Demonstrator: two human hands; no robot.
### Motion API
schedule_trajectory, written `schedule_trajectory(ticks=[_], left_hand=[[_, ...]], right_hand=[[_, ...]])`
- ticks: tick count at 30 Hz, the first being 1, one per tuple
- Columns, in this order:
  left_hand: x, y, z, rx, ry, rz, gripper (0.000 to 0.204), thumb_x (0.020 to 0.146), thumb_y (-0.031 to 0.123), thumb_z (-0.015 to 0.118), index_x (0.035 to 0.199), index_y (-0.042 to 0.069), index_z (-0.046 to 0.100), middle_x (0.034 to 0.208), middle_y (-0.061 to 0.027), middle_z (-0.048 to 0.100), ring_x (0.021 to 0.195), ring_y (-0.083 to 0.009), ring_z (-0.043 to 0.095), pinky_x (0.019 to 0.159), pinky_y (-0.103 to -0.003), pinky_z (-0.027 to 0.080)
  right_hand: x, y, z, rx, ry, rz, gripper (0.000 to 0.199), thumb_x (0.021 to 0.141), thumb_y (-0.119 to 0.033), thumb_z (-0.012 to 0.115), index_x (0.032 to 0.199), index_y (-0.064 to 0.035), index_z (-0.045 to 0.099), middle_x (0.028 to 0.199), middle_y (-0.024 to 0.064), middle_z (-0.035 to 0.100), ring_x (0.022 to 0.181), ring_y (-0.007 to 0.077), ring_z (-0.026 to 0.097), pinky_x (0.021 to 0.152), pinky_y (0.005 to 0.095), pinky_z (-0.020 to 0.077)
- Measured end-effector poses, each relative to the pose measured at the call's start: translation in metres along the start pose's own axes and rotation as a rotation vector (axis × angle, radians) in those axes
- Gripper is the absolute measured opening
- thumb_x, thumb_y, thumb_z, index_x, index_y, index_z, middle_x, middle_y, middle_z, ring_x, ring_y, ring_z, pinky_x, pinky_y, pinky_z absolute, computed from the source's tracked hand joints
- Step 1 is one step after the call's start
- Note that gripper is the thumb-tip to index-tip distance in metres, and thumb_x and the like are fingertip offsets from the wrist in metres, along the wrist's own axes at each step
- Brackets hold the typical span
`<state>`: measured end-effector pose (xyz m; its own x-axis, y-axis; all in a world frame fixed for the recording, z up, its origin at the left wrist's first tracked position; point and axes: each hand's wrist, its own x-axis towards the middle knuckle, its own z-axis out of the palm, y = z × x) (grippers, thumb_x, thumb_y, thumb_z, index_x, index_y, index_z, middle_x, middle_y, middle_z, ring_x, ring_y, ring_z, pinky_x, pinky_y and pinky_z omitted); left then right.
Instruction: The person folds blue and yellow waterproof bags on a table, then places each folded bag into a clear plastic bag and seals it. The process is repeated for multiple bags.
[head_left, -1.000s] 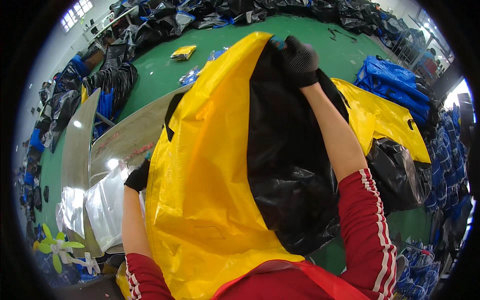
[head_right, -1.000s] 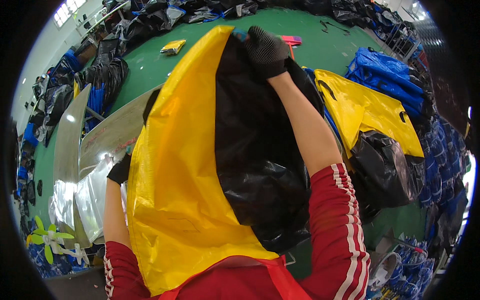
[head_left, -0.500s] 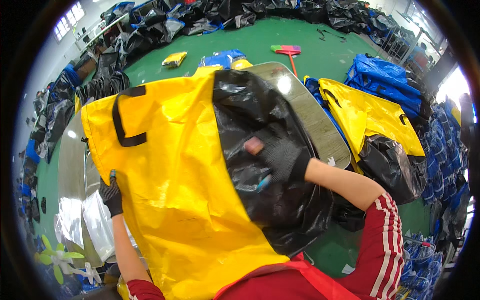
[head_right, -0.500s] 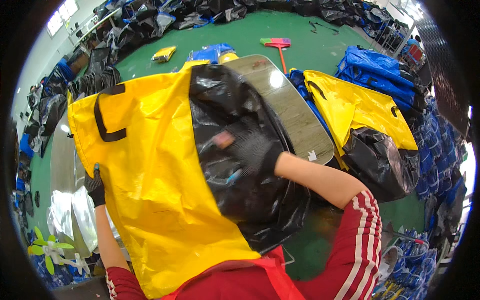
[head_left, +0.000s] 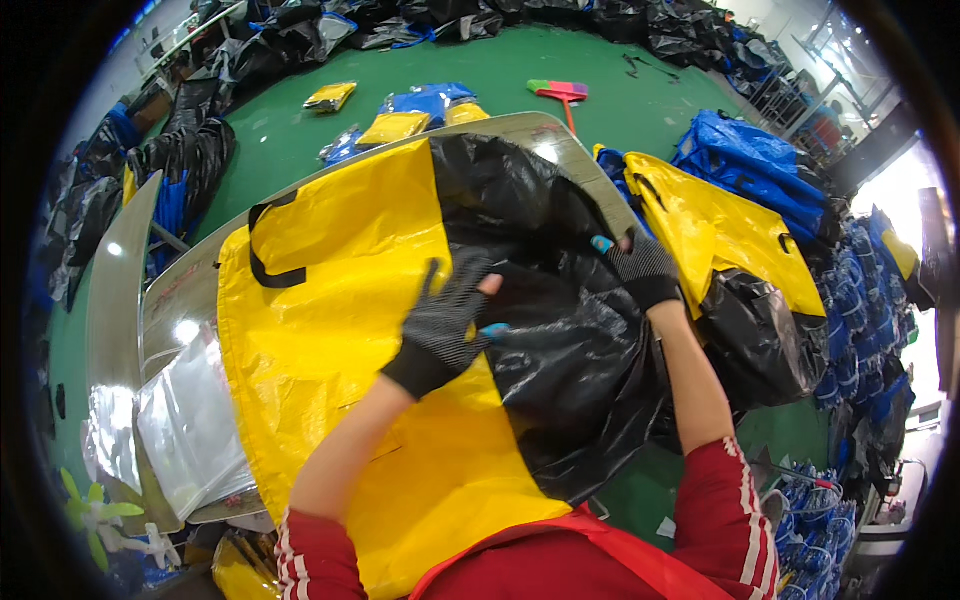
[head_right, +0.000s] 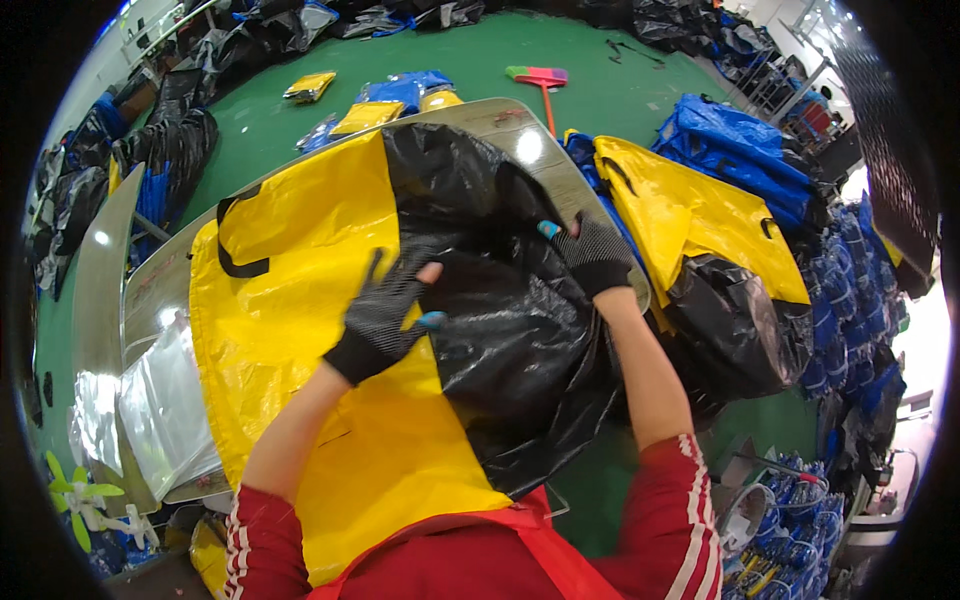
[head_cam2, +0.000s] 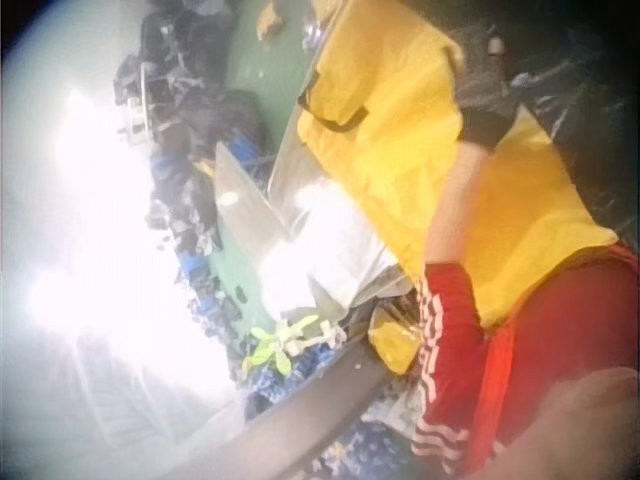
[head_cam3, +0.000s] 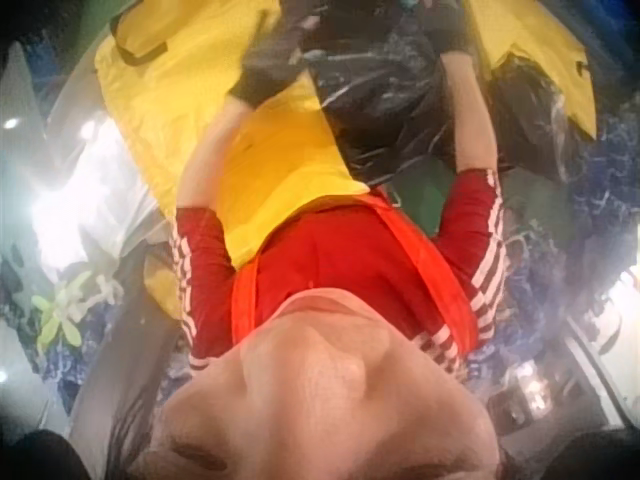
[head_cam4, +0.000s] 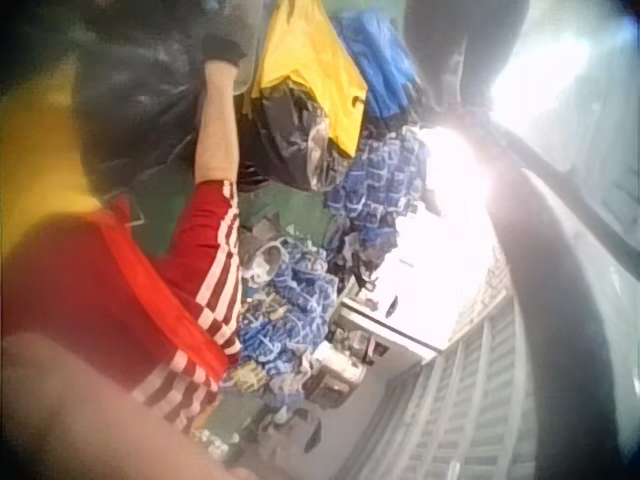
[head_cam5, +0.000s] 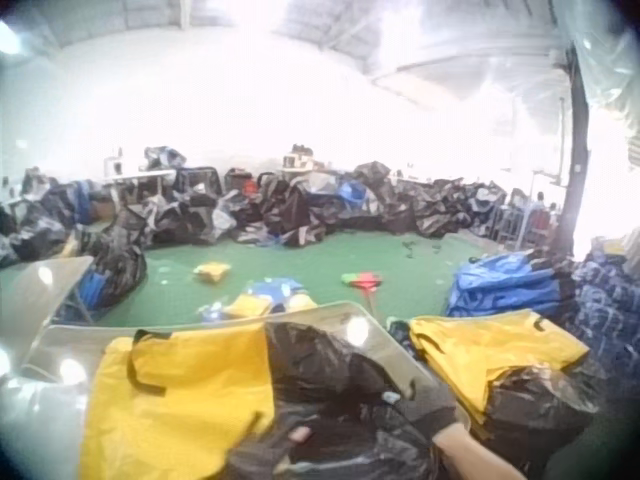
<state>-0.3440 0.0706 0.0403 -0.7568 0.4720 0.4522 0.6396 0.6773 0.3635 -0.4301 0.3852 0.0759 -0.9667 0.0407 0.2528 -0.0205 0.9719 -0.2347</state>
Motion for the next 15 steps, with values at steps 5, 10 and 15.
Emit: schedule_trajectory(ticks=[5,10,15], left_hand=[[0.033,0.020,0.063,0.025,-0.072,0.081,0.064,0.085,0.050,0.060,0.136,0.012,0.051,0.148,-0.0155,0.038,0.142,-0.0365,0.022,0.115,-0.059,0.008],[0.022,0.015,0.085,0.115,-0.085,0.053,0.057,0.085,0.048,0.060,0.130,0.014,0.057,0.142,-0.0150,0.045,0.137,-0.0373,0.032,0.112,-0.063,0.014],[0.027,0.013,0.094,0.107,0.022,0.083,0.040,0.081,0.043,0.062,0.108,0.013,0.064,0.137,-0.0168,0.048,0.131,-0.0394,0.037,0.108,-0.067,0.018]], right_hand=[[-0.007,0.025,0.002,-0.015,0.122,-0.142,0.033,0.089,-0.039,0.057,0.089,-0.0074,0.065,0.079,0.0184,0.067,0.077,0.0384,0.066,0.068,0.0482,0.0506],[0.032,0.026,-0.096,-0.285,0.141,-0.072,0.032,0.090,-0.032,0.054,0.099,-0.0049,0.068,0.082,0.0194,0.069,0.078,0.0380,0.067,0.071,0.0486,0.0522],[-0.020,0.018,-0.080,-0.085,0.184,-0.805,0.051,0.084,-0.032,0.061,0.128,-0.0072,0.057,0.126,0.0232,0.056,0.115,0.0434,0.052,0.102,0.0491,0.0400]])
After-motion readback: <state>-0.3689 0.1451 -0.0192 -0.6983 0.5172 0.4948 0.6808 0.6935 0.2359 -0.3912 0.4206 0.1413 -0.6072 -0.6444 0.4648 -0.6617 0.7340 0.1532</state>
